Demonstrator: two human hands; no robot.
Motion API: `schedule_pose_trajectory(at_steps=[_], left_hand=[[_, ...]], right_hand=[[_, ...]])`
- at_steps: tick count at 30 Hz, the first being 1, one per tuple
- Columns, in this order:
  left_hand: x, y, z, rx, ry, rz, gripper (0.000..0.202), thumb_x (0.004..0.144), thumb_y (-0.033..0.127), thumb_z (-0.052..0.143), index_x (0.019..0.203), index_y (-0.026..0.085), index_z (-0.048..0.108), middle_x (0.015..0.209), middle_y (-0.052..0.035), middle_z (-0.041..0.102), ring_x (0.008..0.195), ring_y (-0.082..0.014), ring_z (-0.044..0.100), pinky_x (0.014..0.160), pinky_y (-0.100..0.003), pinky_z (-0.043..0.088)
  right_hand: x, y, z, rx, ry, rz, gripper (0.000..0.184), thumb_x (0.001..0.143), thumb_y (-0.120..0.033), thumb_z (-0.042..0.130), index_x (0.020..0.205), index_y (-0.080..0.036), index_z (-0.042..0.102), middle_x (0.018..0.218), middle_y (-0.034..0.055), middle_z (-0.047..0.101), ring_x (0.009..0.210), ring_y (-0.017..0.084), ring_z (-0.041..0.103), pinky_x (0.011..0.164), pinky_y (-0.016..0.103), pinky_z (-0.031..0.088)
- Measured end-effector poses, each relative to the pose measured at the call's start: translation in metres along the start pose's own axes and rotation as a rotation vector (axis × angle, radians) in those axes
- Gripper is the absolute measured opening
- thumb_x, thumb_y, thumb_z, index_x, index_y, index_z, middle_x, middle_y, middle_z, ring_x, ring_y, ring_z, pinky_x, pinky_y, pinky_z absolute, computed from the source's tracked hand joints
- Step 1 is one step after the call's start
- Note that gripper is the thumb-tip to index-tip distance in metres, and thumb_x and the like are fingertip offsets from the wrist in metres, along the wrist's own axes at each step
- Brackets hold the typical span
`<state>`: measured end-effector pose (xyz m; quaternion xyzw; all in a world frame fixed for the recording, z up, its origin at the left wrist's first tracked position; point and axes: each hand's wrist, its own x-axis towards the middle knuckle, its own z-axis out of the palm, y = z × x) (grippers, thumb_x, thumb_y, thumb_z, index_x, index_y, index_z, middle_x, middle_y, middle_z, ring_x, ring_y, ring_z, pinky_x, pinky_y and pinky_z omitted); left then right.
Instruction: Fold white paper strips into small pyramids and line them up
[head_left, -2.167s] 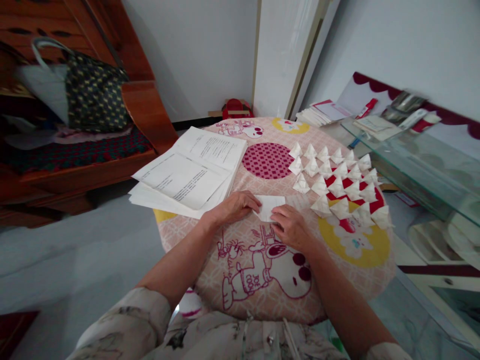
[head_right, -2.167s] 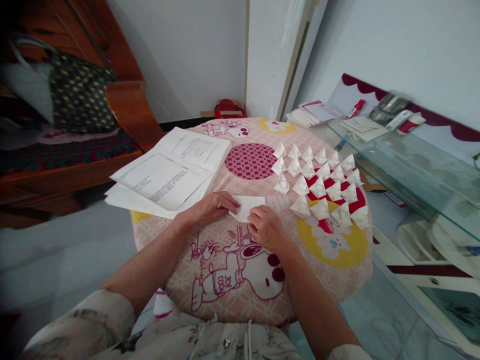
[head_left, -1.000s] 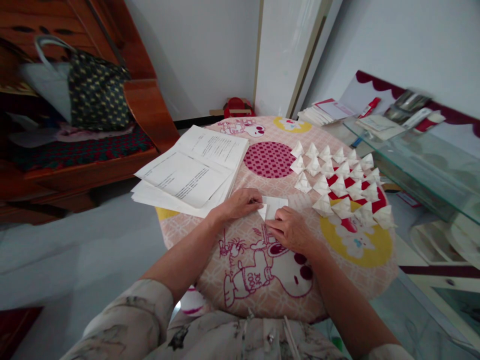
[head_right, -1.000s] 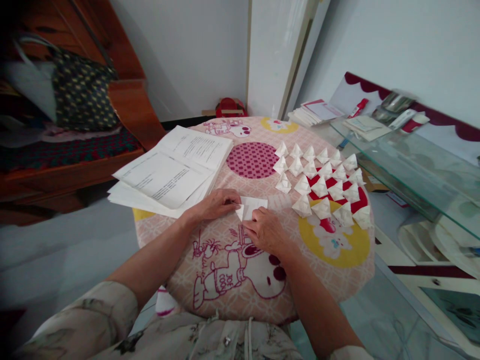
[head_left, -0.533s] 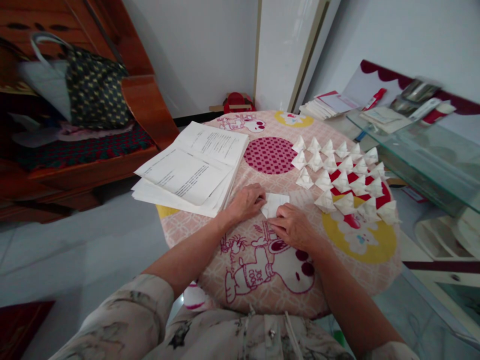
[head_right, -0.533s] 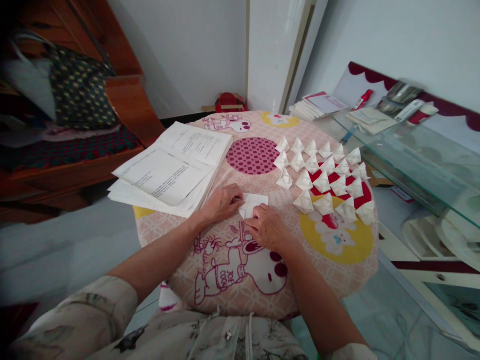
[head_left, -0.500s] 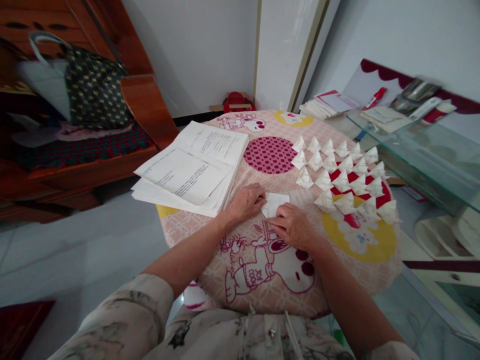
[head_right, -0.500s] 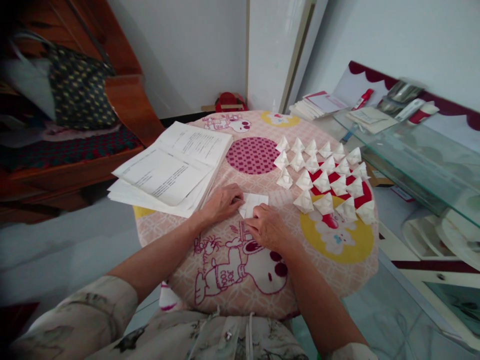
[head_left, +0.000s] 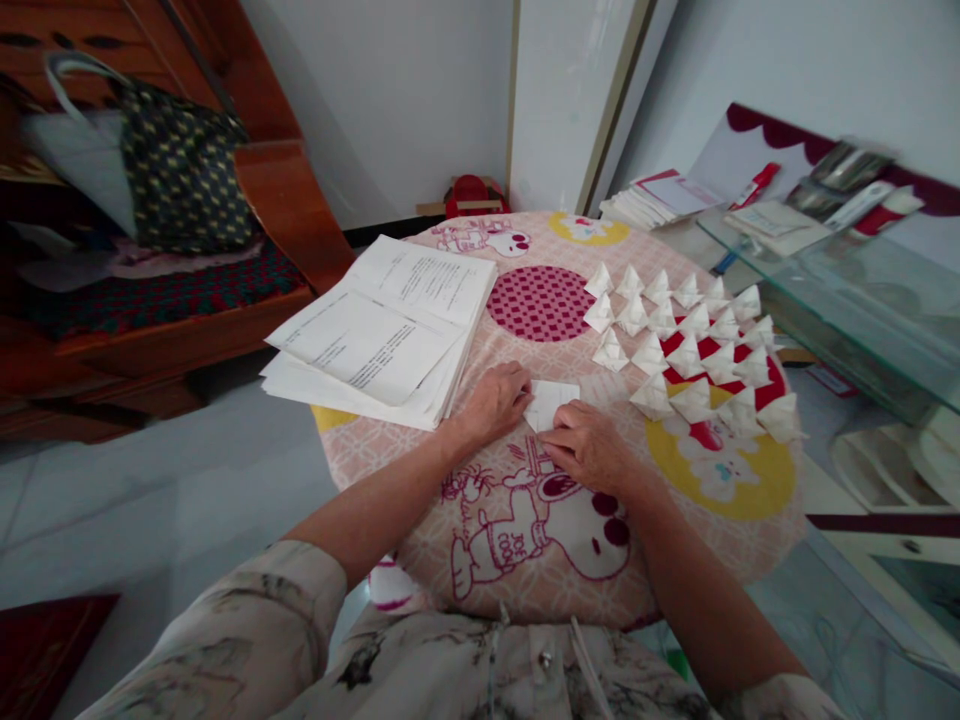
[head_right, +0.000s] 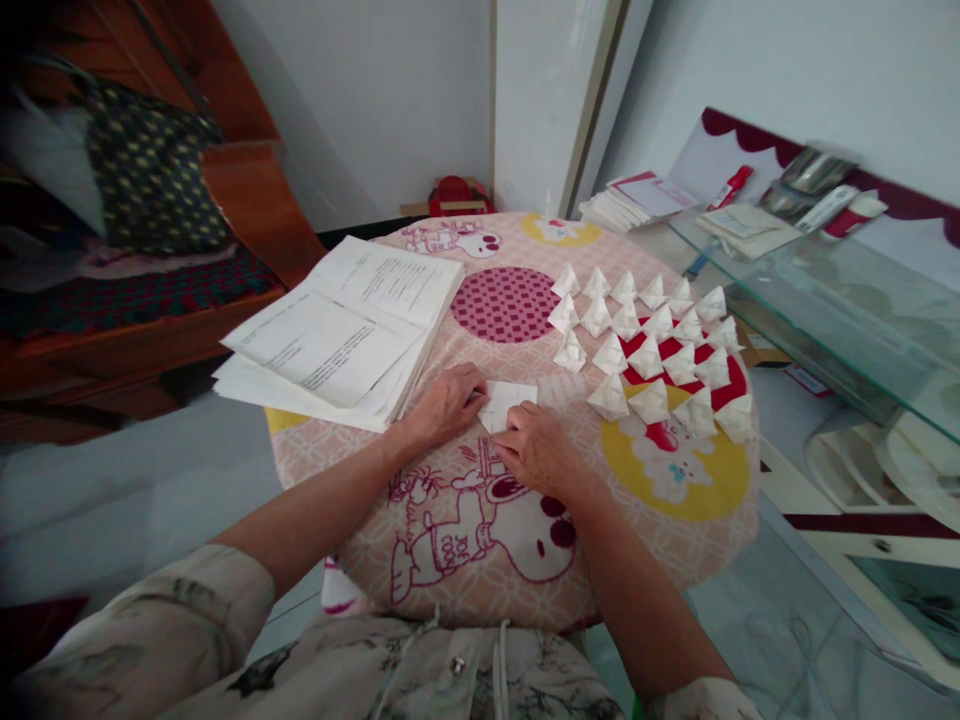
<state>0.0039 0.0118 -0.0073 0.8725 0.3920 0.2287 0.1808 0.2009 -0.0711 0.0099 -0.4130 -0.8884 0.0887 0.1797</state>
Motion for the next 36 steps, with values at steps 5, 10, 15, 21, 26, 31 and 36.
schedule_pose_trajectory(at_steps=[5,10,15,21,26,31,36], left_hand=[[-0.0011,0.004,-0.0008,0.039,-0.007,-0.01,0.005,0.088,0.013,0.056,0.084,0.017,0.058,0.09,-0.0082,0.061,0.09,-0.0229,0.057,0.086,-0.037,0.048],[-0.0019,0.0061,0.0005,0.094,-0.027,-0.019,0.004,0.089,0.014,0.056,0.086,0.017,0.057,0.094,-0.0099,0.062,0.093,-0.0241,0.057,0.087,-0.038,0.046],[-0.0017,0.0082,-0.0001,0.12,-0.042,-0.029,0.003,0.091,0.015,0.056,0.088,0.016,0.057,0.095,-0.0113,0.062,0.095,-0.0253,0.057,0.089,-0.039,0.046],[-0.0007,0.0098,-0.0018,0.149,-0.072,-0.038,0.004,0.09,0.015,0.055,0.088,0.016,0.058,0.096,-0.0109,0.062,0.096,-0.0248,0.057,0.09,-0.039,0.046],[-0.002,0.0087,-0.0009,0.151,-0.05,-0.026,0.005,0.09,0.014,0.054,0.089,0.016,0.058,0.097,-0.0106,0.063,0.095,-0.0245,0.058,0.089,-0.039,0.047],[-0.002,0.0065,0.0012,0.149,-0.038,-0.02,0.005,0.089,0.014,0.055,0.088,0.017,0.058,0.096,-0.0103,0.063,0.095,-0.0245,0.058,0.088,-0.039,0.047],[-0.0011,0.0059,0.0017,0.135,-0.026,-0.022,0.006,0.089,0.014,0.055,0.086,0.017,0.058,0.094,-0.0093,0.063,0.094,-0.0239,0.058,0.088,-0.038,0.048]], right_hand=[[0.0001,0.0011,0.0001,-0.001,-0.002,-0.008,0.024,0.095,-0.022,0.06,0.072,-0.021,0.068,0.079,0.0061,0.056,0.081,0.021,0.051,0.073,0.035,0.041],[0.0,0.0004,-0.0006,-0.007,-0.012,-0.002,0.024,0.095,-0.021,0.061,0.072,-0.02,0.068,0.079,0.0057,0.056,0.081,0.021,0.051,0.073,0.035,0.04],[0.0003,0.0008,-0.0007,0.023,-0.003,-0.003,0.023,0.093,-0.018,0.062,0.072,-0.019,0.069,0.077,0.005,0.056,0.08,0.02,0.05,0.074,0.035,0.04],[-0.0002,0.005,0.0015,0.052,0.016,-0.001,0.021,0.095,-0.02,0.058,0.081,-0.019,0.074,0.079,0.0054,0.06,0.08,0.019,0.053,0.074,0.034,0.041],[0.001,0.0018,0.0004,-0.032,-0.024,-0.004,0.017,0.095,-0.021,0.058,0.097,-0.02,0.075,0.084,0.006,0.06,0.085,0.021,0.053,0.078,0.034,0.042],[0.003,-0.0027,-0.0007,-0.086,-0.07,0.009,0.018,0.096,-0.023,0.058,0.094,-0.019,0.076,0.084,0.0065,0.058,0.086,0.021,0.051,0.079,0.035,0.041],[0.0038,-0.0046,-0.0005,-0.103,-0.073,0.024,0.02,0.097,-0.024,0.056,0.093,-0.019,0.076,0.083,0.0065,0.057,0.084,0.022,0.05,0.077,0.035,0.04]])
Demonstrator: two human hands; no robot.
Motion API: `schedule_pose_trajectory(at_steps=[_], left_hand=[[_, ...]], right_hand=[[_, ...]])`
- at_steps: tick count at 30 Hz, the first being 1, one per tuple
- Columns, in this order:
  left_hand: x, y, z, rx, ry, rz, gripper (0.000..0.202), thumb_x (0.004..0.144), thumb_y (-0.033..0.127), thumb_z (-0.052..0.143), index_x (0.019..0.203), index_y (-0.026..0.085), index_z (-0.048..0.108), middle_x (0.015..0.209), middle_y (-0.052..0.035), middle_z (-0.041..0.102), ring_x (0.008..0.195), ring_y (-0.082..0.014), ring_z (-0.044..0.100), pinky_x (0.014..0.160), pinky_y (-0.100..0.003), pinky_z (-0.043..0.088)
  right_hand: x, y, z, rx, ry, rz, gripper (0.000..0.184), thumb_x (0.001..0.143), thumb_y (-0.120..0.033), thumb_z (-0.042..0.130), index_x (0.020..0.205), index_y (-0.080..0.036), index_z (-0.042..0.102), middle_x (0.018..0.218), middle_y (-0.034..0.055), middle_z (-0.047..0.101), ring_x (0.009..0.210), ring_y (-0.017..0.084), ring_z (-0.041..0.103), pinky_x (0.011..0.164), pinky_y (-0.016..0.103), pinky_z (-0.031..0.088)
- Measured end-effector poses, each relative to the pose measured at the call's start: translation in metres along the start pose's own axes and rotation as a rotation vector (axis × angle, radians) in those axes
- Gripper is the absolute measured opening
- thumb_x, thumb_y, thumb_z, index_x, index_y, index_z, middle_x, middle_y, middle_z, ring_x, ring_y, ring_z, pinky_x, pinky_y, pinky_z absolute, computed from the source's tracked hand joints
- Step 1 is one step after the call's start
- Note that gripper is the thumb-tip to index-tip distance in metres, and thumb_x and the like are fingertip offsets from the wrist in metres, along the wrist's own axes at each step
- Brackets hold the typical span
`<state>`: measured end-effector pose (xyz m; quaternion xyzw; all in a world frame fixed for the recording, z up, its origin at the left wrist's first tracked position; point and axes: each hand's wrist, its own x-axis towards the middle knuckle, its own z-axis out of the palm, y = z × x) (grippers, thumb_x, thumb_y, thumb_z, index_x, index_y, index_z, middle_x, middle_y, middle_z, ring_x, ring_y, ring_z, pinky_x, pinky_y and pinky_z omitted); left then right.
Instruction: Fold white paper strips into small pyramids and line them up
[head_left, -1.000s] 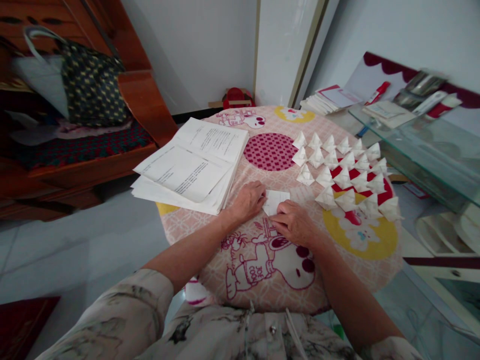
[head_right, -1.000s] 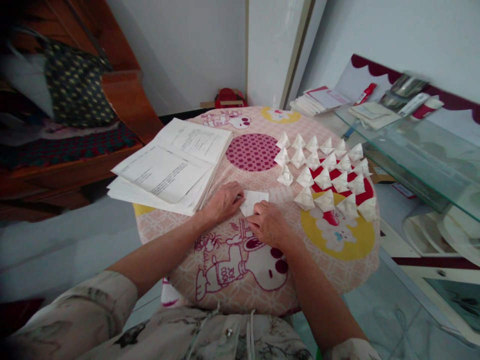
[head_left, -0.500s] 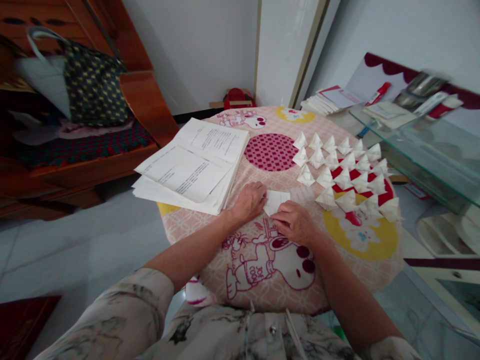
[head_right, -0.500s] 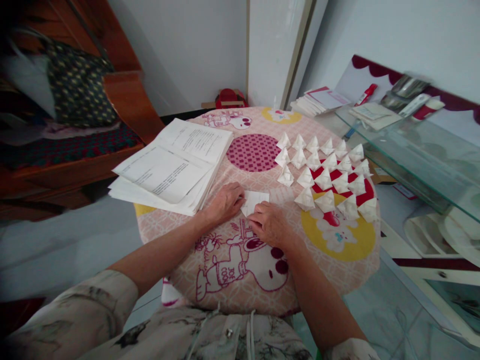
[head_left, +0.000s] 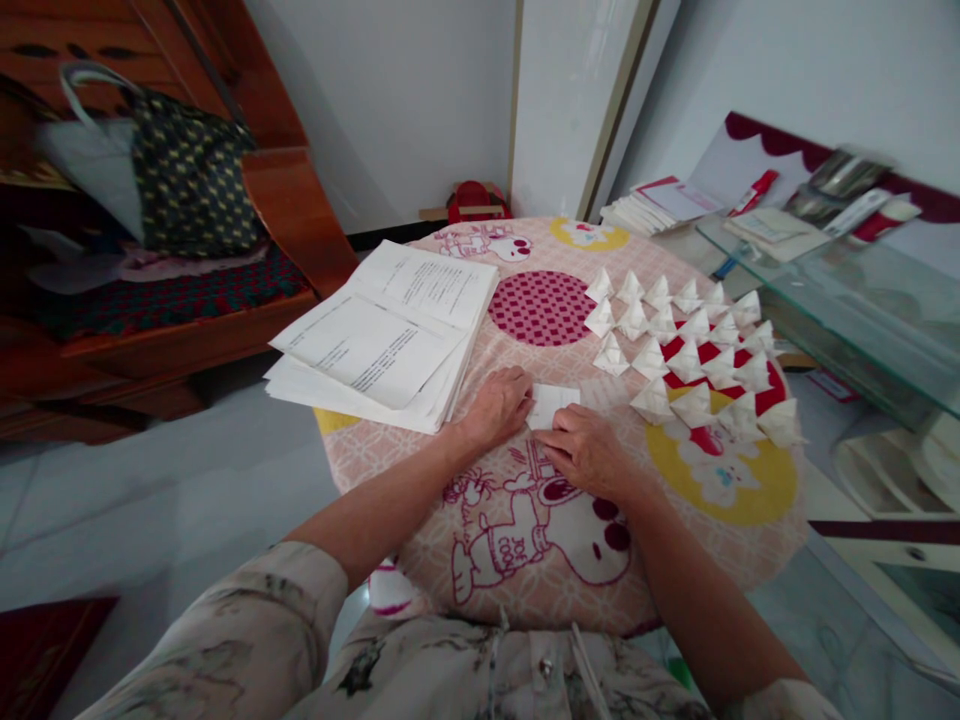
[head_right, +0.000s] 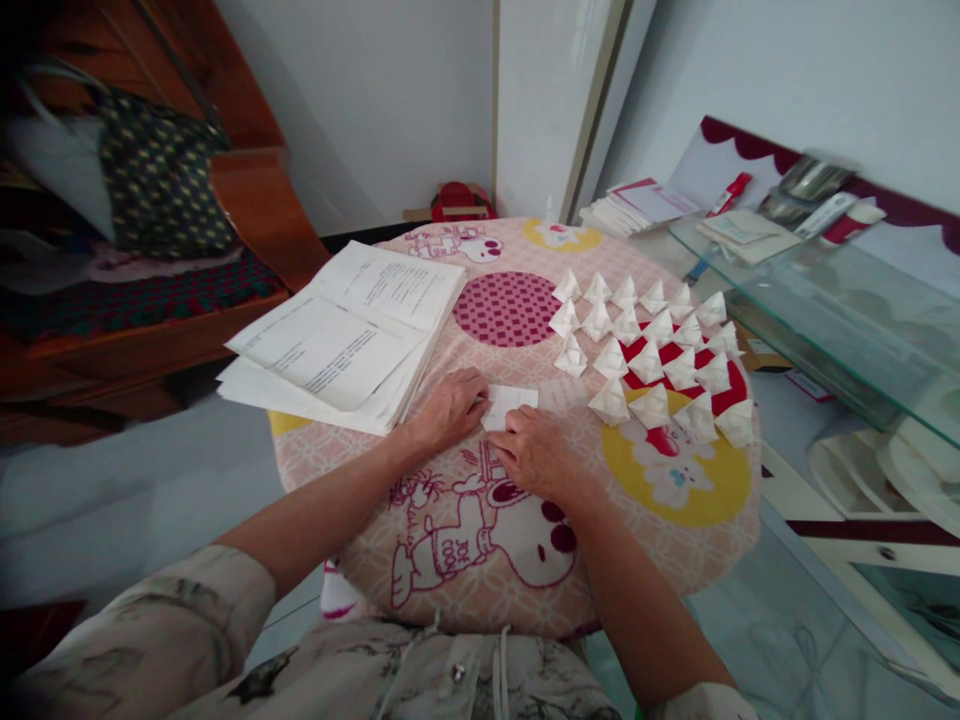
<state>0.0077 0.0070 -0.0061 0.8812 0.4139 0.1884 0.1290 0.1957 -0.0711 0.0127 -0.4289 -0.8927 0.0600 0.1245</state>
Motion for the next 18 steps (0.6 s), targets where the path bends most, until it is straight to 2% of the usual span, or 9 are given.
schedule_pose_trajectory(at_steps=[10,18], left_hand=[[0.0008,-0.0017,0.0018,-0.025,0.021,-0.02,0.004,0.089,0.016,0.058,0.086,0.017,0.06,0.093,-0.009,0.064,0.094,-0.0241,0.06,0.087,-0.038,0.049],[0.0021,-0.0011,0.0024,-0.012,0.002,-0.049,0.005,0.09,0.018,0.059,0.085,0.017,0.061,0.092,-0.0084,0.064,0.093,-0.0236,0.06,0.088,-0.038,0.048]], right_hand=[[0.0007,-0.0022,-0.0009,-0.035,-0.033,0.014,0.022,0.099,-0.026,0.054,0.091,-0.02,0.073,0.084,0.0066,0.056,0.086,0.022,0.05,0.078,0.035,0.041],[0.0026,-0.0099,-0.0065,-0.117,-0.109,0.059,0.022,0.099,-0.027,0.053,0.091,-0.021,0.072,0.087,0.0086,0.059,0.09,0.024,0.053,0.079,0.036,0.042]])
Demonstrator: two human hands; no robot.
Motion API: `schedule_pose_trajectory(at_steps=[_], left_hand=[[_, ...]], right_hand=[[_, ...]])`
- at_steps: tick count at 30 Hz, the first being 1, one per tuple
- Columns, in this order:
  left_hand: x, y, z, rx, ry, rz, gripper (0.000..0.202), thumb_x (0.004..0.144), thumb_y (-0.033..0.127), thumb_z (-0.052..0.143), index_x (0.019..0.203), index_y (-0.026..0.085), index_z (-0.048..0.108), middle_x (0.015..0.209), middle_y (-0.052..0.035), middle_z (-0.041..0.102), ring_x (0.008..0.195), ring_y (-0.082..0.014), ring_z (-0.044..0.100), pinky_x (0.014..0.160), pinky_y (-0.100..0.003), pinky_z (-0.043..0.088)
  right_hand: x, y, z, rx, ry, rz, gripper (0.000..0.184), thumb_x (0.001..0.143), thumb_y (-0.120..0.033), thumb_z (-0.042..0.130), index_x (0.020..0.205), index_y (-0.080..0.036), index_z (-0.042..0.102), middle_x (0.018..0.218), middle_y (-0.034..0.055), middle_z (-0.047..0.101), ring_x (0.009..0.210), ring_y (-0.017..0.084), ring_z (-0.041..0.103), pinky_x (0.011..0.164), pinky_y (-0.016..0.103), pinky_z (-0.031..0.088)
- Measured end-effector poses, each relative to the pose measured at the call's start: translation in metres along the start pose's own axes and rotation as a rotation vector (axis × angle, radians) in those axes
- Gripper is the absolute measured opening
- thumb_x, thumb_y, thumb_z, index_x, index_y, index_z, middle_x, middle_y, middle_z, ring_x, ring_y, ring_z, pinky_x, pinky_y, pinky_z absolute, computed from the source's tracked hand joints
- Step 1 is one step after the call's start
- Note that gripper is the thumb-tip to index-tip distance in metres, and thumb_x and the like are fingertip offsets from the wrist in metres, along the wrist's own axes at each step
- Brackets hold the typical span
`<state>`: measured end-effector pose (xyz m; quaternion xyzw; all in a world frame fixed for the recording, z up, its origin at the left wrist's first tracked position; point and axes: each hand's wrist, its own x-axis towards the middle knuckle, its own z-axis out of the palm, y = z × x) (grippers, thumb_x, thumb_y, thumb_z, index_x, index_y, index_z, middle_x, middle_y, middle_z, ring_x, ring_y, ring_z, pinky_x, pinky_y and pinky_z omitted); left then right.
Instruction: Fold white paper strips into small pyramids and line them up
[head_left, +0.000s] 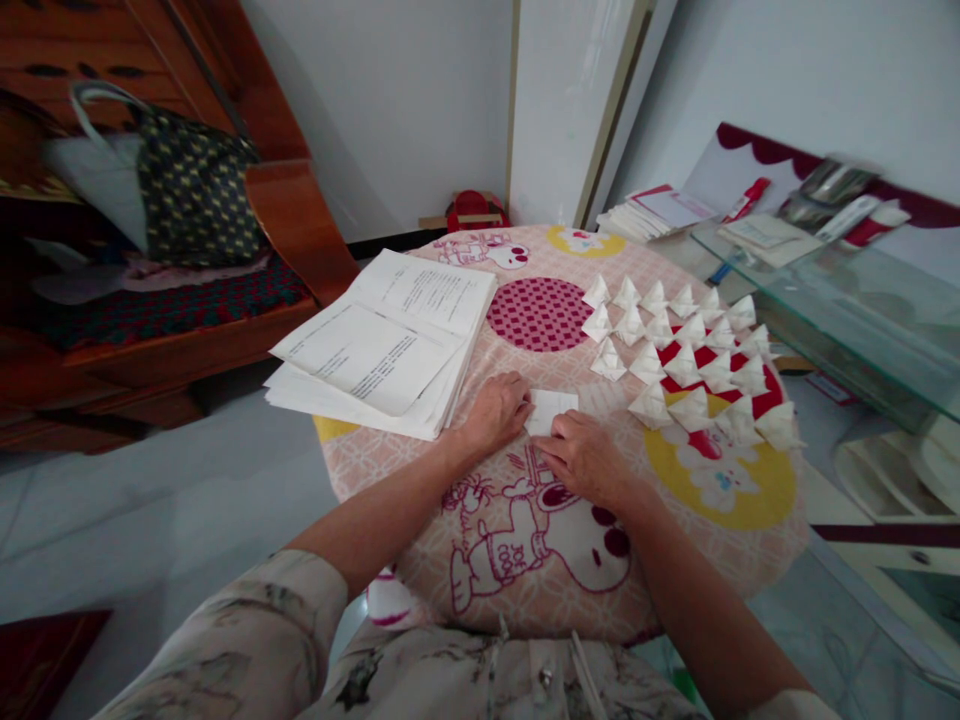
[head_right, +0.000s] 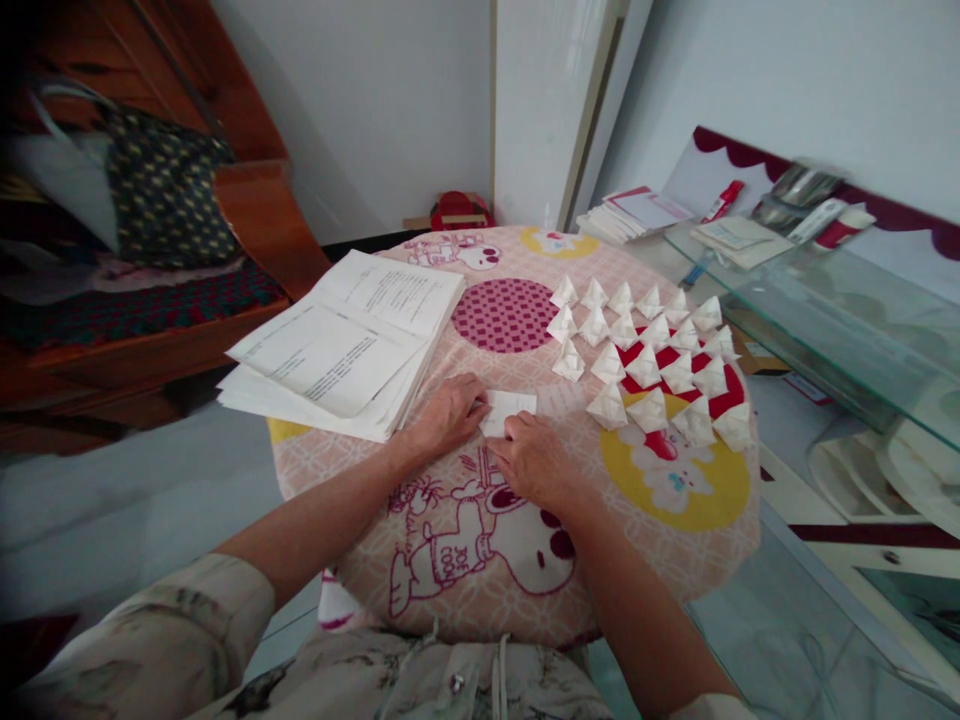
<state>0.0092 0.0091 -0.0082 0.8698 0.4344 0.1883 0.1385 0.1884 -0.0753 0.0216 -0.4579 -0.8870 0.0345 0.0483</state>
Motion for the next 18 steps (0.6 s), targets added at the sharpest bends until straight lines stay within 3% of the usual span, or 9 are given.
schedule_pose_trajectory(at_steps=[4,7,13,18], left_hand=[[0.0,0.0,0.001,0.001,0.002,0.001,0.006,0.09,0.018,0.057,0.086,0.017,0.061,0.092,-0.0084,0.064,0.093,-0.0233,0.059,0.088,-0.038,0.048],[0.0,0.001,0.0,0.002,-0.006,-0.006,0.007,0.09,0.018,0.056,0.086,0.017,0.061,0.092,-0.0087,0.064,0.093,-0.0232,0.059,0.088,-0.038,0.048],[0.0,0.003,-0.004,0.005,-0.016,0.003,0.008,0.09,0.018,0.056,0.085,0.017,0.061,0.091,-0.0089,0.063,0.092,-0.0241,0.059,0.088,-0.04,0.049],[0.0,0.002,-0.003,0.005,-0.001,0.016,0.008,0.09,0.018,0.056,0.084,0.018,0.061,0.091,-0.0088,0.063,0.092,-0.0245,0.059,0.088,-0.04,0.049]], right_hand=[[0.0,-0.012,-0.004,-0.103,-0.016,0.045,0.024,0.099,-0.022,0.05,0.09,-0.02,0.072,0.09,0.0118,0.063,0.093,0.026,0.054,0.081,0.038,0.045],[0.001,-0.015,-0.003,-0.114,0.025,0.044,0.022,0.098,-0.02,0.051,0.092,-0.019,0.072,0.105,0.014,0.065,0.101,0.027,0.053,0.087,0.041,0.047],[0.0,-0.004,0.009,0.058,0.131,-0.022,0.017,0.095,-0.02,0.057,0.095,-0.019,0.074,0.121,0.0142,0.062,0.122,0.029,0.048,0.105,0.046,0.044],[-0.001,0.002,0.011,0.175,0.149,-0.043,0.014,0.093,-0.021,0.061,0.096,-0.021,0.075,0.121,0.0123,0.063,0.128,0.029,0.048,0.111,0.049,0.042]])
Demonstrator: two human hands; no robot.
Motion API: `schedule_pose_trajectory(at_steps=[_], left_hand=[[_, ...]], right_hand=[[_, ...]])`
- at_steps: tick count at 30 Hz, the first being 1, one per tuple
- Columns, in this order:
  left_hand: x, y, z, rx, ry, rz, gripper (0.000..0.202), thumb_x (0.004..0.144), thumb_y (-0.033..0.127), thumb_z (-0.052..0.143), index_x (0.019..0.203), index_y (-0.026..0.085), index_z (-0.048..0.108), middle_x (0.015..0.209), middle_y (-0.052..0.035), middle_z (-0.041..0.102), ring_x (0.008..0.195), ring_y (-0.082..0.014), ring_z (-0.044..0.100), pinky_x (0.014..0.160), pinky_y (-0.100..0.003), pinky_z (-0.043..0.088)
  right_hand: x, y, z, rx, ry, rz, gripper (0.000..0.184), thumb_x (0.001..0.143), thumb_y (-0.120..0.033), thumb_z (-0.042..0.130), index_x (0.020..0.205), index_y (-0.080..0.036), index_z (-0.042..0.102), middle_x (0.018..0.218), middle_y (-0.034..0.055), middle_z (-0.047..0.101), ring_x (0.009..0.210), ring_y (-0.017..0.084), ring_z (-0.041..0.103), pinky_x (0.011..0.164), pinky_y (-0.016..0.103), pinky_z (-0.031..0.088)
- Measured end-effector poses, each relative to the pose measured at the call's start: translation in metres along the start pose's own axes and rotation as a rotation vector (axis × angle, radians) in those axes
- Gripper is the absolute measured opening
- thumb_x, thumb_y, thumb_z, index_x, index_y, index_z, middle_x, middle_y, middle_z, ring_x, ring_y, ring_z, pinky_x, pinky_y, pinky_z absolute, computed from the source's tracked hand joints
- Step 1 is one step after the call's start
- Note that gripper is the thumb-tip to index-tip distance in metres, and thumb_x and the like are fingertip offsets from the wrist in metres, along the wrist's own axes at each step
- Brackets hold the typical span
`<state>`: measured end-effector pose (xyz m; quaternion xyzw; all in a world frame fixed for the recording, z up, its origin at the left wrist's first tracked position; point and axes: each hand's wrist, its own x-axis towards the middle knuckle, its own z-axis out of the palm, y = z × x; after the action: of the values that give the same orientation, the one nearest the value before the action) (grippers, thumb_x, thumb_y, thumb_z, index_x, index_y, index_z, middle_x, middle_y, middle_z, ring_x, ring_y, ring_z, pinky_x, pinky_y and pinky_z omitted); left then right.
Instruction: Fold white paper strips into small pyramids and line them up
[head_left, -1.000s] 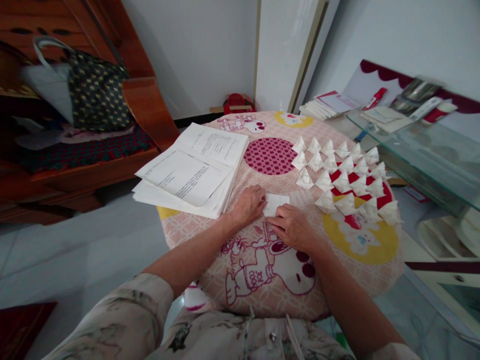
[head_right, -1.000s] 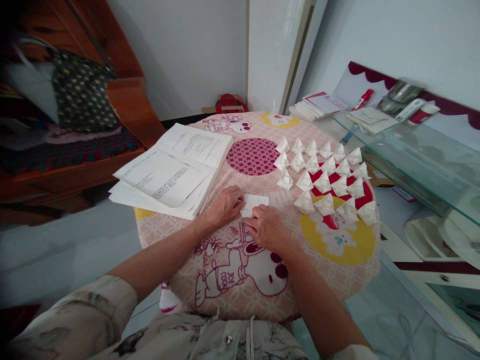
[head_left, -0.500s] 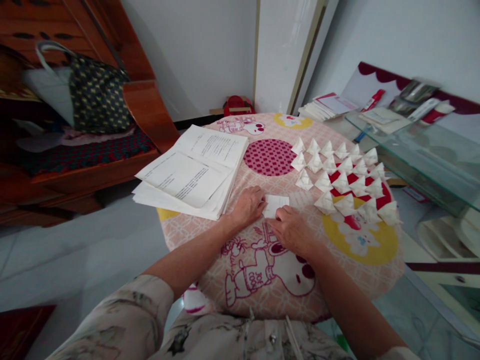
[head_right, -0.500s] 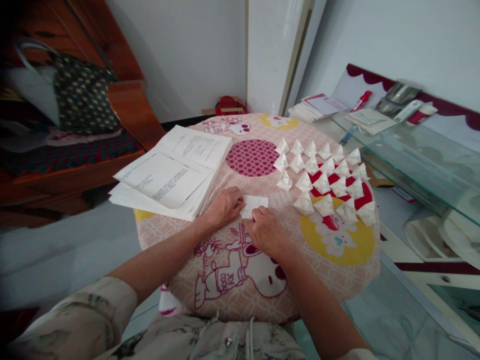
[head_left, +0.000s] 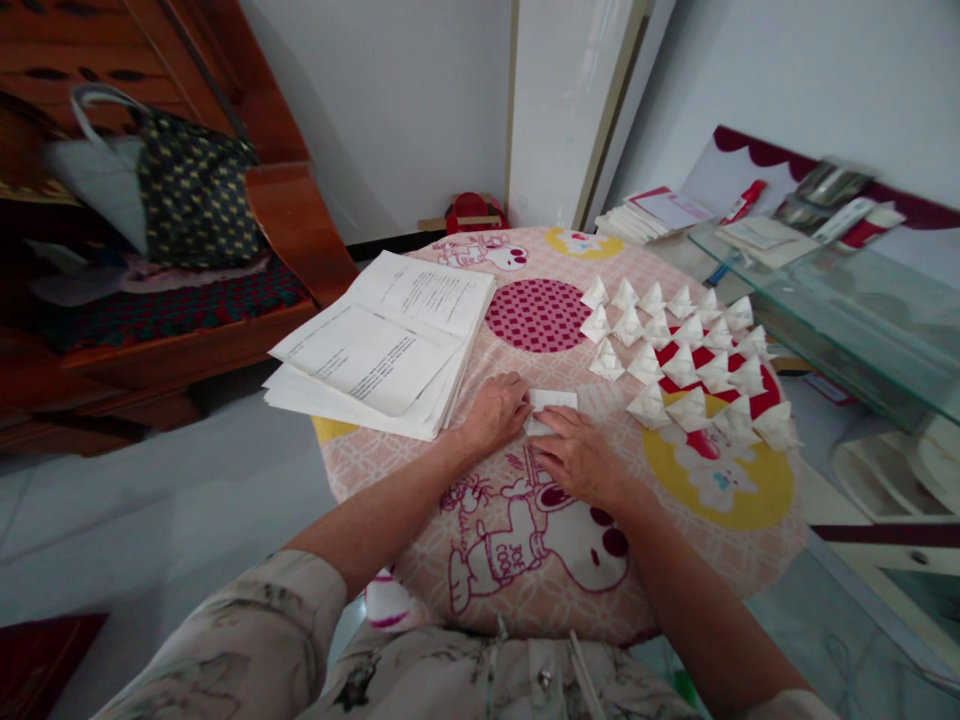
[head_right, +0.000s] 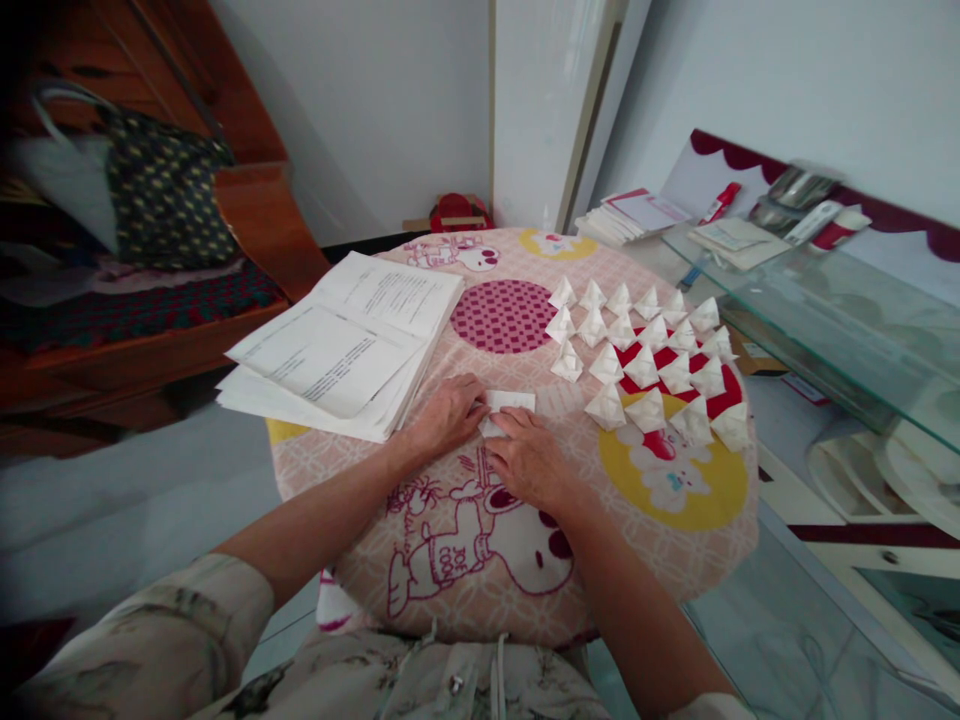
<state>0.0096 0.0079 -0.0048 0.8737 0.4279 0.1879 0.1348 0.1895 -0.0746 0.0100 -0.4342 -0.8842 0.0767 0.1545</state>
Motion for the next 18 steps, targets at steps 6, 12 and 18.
schedule_pose_trajectory(at_steps=[6,12,18], left_hand=[[0.001,0.0,0.002,0.01,-0.009,0.0,0.006,0.089,0.016,0.057,0.086,0.017,0.062,0.092,-0.0091,0.063,0.095,-0.0247,0.059,0.089,-0.04,0.048],[-0.001,-0.011,0.001,-0.042,0.059,0.035,0.005,0.089,0.019,0.062,0.093,0.016,0.063,0.097,-0.0084,0.064,0.097,-0.0238,0.059,0.091,-0.039,0.048],[0.002,-0.028,0.001,-0.043,0.125,-0.015,0.015,0.088,0.024,0.067,0.101,0.017,0.064,0.105,-0.0084,0.064,0.103,-0.0255,0.057,0.096,-0.043,0.047]], right_hand=[[0.004,0.001,-0.002,0.029,-0.028,0.017,0.013,0.092,-0.024,0.066,0.095,-0.019,0.078,0.118,0.0135,0.066,0.129,0.03,0.048,0.112,0.051,0.041],[0.005,0.0,-0.006,0.017,-0.07,0.034,0.015,0.092,-0.026,0.066,0.094,-0.02,0.079,0.12,0.0124,0.068,0.127,0.03,0.05,0.111,0.05,0.042],[0.005,0.001,-0.004,0.013,-0.063,0.04,0.015,0.091,-0.026,0.067,0.098,-0.018,0.079,0.133,0.013,0.064,0.131,0.031,0.049,0.112,0.05,0.041]])
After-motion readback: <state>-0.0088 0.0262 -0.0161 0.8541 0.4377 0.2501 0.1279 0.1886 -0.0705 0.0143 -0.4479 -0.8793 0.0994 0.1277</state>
